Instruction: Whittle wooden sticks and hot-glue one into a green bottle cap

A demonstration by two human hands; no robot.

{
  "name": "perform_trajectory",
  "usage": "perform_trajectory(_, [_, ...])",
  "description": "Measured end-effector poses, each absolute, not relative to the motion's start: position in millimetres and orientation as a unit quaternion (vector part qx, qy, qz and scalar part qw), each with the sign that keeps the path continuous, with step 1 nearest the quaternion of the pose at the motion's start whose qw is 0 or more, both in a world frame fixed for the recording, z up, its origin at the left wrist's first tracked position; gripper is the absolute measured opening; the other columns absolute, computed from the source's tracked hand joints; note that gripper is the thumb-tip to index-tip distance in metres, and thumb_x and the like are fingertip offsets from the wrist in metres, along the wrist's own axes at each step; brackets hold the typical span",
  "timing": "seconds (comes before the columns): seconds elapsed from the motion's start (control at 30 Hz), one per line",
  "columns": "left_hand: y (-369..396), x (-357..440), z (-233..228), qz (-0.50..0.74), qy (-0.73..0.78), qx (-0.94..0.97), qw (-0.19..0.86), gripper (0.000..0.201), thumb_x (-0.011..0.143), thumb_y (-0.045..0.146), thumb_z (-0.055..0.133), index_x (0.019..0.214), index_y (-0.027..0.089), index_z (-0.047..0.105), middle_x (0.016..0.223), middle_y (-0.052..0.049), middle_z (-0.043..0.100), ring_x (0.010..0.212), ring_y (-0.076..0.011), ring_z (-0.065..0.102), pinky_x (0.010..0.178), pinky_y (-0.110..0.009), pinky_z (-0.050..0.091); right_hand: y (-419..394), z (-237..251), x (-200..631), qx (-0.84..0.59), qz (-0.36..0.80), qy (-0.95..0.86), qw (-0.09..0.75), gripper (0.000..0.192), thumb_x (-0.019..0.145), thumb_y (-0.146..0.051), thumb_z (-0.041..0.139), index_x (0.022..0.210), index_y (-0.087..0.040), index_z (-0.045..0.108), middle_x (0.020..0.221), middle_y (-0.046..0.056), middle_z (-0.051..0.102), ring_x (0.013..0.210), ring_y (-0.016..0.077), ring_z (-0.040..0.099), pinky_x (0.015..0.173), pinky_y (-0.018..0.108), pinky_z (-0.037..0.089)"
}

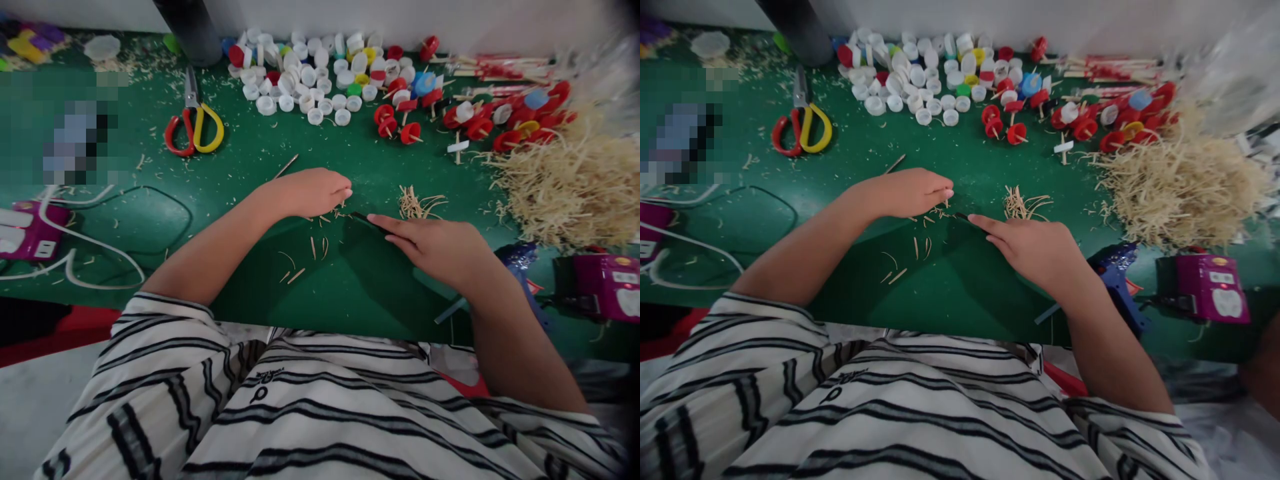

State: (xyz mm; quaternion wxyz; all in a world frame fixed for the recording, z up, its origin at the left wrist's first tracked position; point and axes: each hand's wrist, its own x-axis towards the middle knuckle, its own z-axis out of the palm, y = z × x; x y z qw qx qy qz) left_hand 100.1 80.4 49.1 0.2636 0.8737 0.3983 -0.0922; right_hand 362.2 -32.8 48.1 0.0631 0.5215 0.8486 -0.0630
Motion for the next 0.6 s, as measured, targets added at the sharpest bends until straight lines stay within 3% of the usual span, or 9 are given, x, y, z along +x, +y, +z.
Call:
perform_trajectory(0.13, [80.4,101.2,49.1,-0.085,0.399,0.878,0.251,0.044,0.108,0.043,0.031,0.099,0.019,0.067,0.1,-0.012,0.074,0.084,-0.023,0.063,0.071,-0.035,0.039,-29.4,46.1,358.8,0.518,-0.028,0.853,0.056,0.052,0.115,-0.045,0.035,0.165,-0.046,0.05,0.113,0.004,0.081,0.087,0.0187,0.068,0.059,0.029,0.024])
perform_trajectory(0.3, [80.6,102.4,48.5,-0.079,0.397,0.882,0.242,0.044,0.107,0.043,0.032,0.094,0.019,0.067,0.095,-0.012,0.073,0.079,-0.0225,0.06,0.069,-0.036,0.036,-25.5,43.8,343.1,0.516,0.024,0.848,0.121,0.054,0.116,-0.043,0.029,0.167,-0.051,0.042,0.102,0.005,0.076,0.076,0.0182,0.062,0.059,0.033,0.018])
perform_trajectory(0.6, [78.9,102.1,48.8,-0.079,0.408,0.876,0.245,0.047,0.107,0.044,0.033,0.099,0.019,0.072,0.092,-0.012,0.073,0.078,-0.0225,0.061,0.07,-0.037,0.037,-22.3,47.5,340.6,0.52,-0.048,0.845,0.117,0.054,0.116,-0.043,0.033,0.169,-0.046,0.043,0.113,0.004,0.082,0.083,0.0194,0.068,0.057,0.031,0.022])
